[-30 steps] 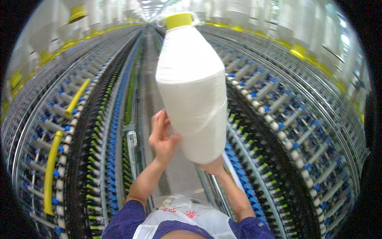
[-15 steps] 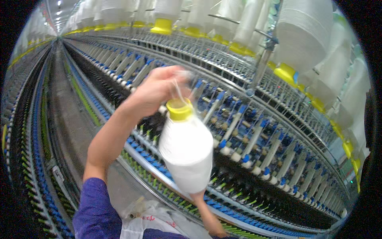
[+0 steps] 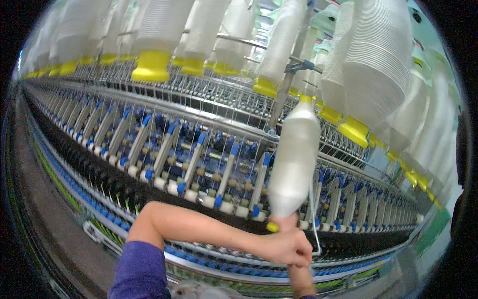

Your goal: The person walks along a row of spinning machines, removes empty bobbins, and installs new white thread bobbins. They guide thread through machine guides and secure it to the bobbins, repeating this process across multiple stations.

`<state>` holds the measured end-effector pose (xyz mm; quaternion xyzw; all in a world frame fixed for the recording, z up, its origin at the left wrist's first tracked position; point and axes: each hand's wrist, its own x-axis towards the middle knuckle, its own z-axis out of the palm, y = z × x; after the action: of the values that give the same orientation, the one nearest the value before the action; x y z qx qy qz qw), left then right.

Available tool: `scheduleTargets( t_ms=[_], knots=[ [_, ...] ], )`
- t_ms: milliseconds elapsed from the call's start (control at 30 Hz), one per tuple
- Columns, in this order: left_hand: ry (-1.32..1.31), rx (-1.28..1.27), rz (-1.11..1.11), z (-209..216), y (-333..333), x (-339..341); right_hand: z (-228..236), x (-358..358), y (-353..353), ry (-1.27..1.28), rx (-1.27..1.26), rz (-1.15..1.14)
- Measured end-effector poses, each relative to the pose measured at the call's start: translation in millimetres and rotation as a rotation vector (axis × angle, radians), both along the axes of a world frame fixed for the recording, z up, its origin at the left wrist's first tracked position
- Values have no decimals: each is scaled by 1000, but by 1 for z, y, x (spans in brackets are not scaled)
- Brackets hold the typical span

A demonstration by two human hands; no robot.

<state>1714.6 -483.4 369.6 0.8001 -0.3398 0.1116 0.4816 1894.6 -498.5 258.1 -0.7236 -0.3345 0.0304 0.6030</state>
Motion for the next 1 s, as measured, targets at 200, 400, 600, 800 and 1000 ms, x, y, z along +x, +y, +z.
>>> scheduleTargets(
  t_ms=[200, 400, 600, 800, 1000],
  knots=[
    [324, -250, 175, 9, 76, 23, 112, 108, 92, -24, 337, 48],
    [248, -296, 332, 25, 108, 77, 213, 194, 149, -618, 360, -126],
    [146, -409, 390, 50, 119, 121, 297, 220, 169, -636, 293, -164],
    [40, -452, 480, 73, 144, 164, 337, 250, 183, -641, 248, -231],
    [-403, -780, 585, 172, 174, 240, 300, 265, 212, -623, 254, -151]
  ],
)
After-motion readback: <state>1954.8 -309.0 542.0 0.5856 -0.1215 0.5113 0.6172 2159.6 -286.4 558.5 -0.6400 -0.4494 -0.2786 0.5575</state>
